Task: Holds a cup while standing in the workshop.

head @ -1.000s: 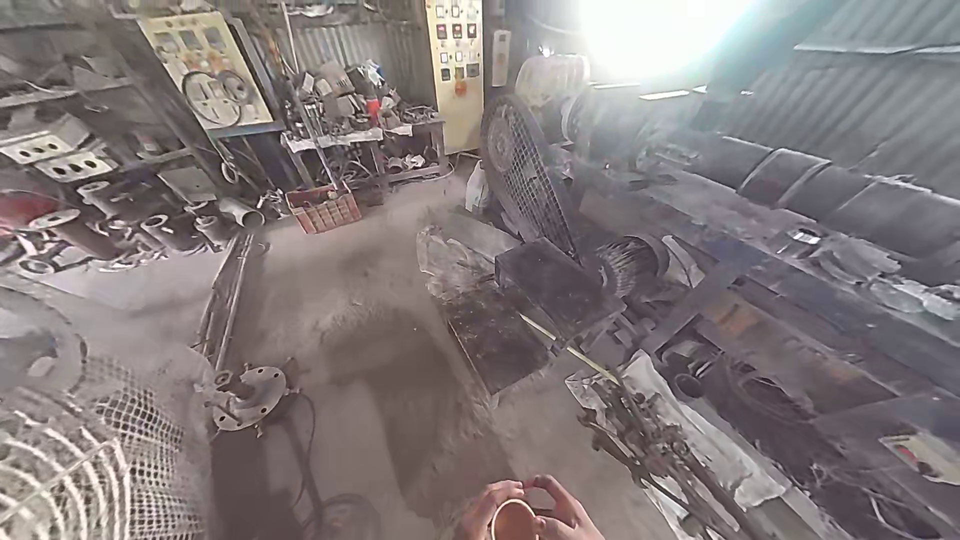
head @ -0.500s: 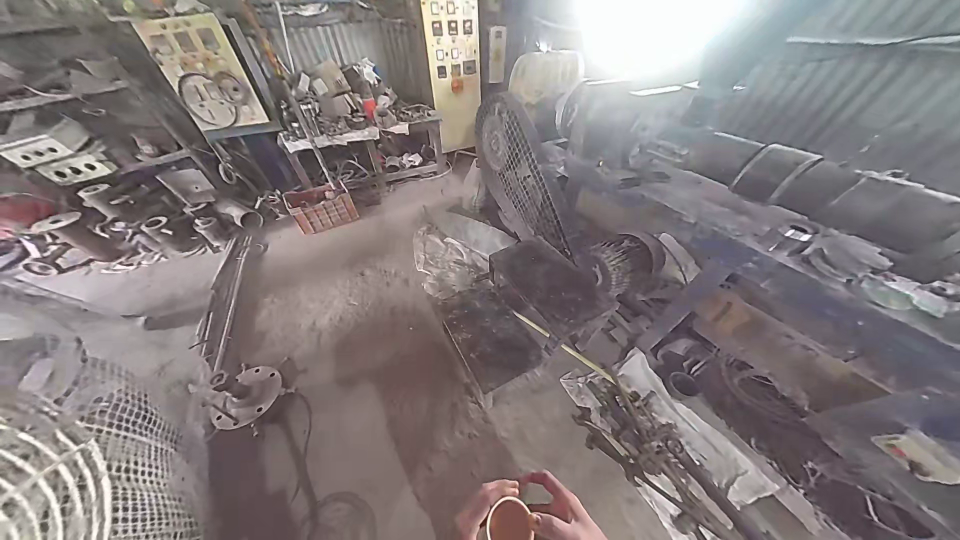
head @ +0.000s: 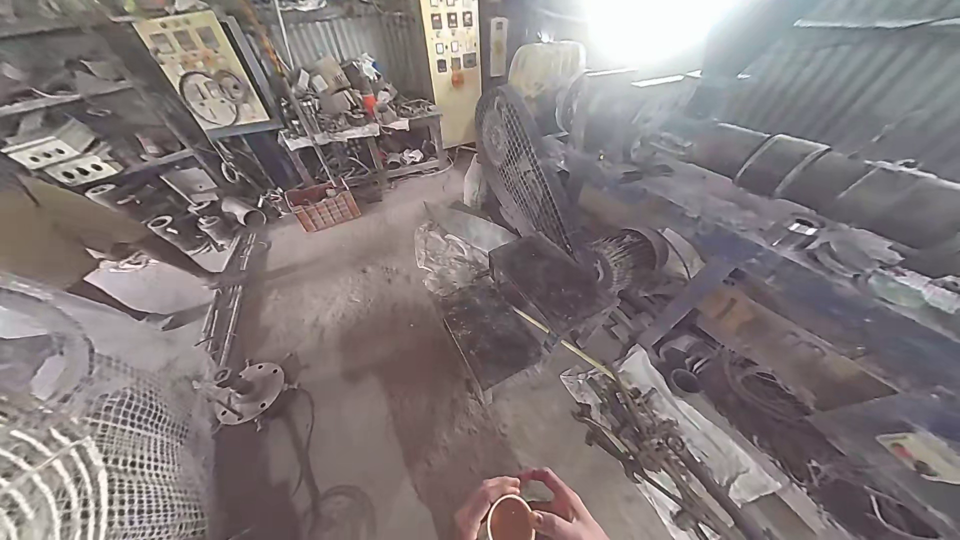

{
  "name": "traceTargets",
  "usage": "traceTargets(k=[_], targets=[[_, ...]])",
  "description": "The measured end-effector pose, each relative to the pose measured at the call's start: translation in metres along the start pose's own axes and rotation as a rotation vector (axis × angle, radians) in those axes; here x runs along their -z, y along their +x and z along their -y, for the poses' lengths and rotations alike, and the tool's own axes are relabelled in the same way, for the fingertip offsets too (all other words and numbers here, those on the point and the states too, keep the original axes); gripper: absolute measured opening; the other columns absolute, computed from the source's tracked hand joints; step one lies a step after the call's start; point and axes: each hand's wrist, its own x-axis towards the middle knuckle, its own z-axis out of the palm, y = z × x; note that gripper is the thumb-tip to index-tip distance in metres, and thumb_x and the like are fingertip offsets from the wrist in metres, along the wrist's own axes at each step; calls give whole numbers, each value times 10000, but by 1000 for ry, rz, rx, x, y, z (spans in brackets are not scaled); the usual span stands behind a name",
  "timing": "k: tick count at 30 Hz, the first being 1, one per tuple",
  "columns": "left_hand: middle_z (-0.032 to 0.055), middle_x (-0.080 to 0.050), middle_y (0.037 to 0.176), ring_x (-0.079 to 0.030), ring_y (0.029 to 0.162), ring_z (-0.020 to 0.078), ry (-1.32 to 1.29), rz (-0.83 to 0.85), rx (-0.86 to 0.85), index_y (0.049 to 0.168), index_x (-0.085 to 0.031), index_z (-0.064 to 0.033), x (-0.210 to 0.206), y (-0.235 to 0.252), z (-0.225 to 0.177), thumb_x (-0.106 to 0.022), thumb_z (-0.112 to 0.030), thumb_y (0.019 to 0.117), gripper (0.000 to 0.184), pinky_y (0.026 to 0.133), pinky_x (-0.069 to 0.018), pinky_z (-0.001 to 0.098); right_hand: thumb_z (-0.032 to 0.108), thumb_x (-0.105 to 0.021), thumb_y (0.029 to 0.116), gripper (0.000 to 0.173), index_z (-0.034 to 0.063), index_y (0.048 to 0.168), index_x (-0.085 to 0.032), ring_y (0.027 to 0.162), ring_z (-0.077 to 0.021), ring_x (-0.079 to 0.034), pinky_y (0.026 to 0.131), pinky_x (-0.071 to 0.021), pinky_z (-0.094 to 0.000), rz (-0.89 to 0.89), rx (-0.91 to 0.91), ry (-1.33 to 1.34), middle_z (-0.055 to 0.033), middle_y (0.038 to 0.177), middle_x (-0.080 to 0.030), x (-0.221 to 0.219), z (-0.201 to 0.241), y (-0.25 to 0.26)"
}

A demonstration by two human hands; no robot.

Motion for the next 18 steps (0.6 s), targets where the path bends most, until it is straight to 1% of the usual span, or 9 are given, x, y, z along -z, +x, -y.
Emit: traceTargets(k=[2, 6, 9, 12, 18], targets=[[225, -642, 1303, -585, 1285, 130, 3, 8, -3, 1214, -590, 143, -1, 1, 1, -854, -129, 756, 594, 1112, -451, 261, 118, -628, 889, 454, 37, 1296, -446, 871, -139, -746, 830, -626, -336, -3, 3, 6, -18, 1007, -741, 1, 0, -1], [250, -639, 1298, -592, 1284, 153, 31, 19, -20, 1228, -585, 158, -3, 3, 2, -857, -134, 754, 620, 1114, -452, 267, 123, -632, 881, 476, 26, 1307, -445, 896, -134, -738, 841, -622, -333, -15, 0, -20, -23, 1051, -726, 4, 1, -2], [261, -638, 1294, -592, 1285, 159, 45, 24, -14, 1223, -586, 167, -6, 5, 0, -860, -118, 742, 623, 1116, -446, 261, 132, -630, 880, 480, 28, 1309, -444, 885, -140, -742, 829, -625, -338, -19, -1, -24, -27, 1042, -732, 6, 1, -3], [250, -642, 1292, -588, 1286, 149, 46, 26, -14, 1225, -593, 159, -8, 6, 0, -861, -103, 736, 616, 1115, -445, 255, 124, -633, 876, 480, 30, 1308, -445, 876, -146, -745, 825, -628, -343, -18, -11, -22, -31, 1035, -734, 9, 2, -4], [241, -646, 1290, -586, 1293, 148, 58, 39, -38, 1220, -593, 146, -12, 7, 3, -860, -141, 761, 604, 1120, -445, 260, 124, -626, 877, 474, 32, 1306, -448, 867, -141, -744, 822, -628, -334, -25, -24, -20, -29, 1021, -735, 14, 2, -6]])
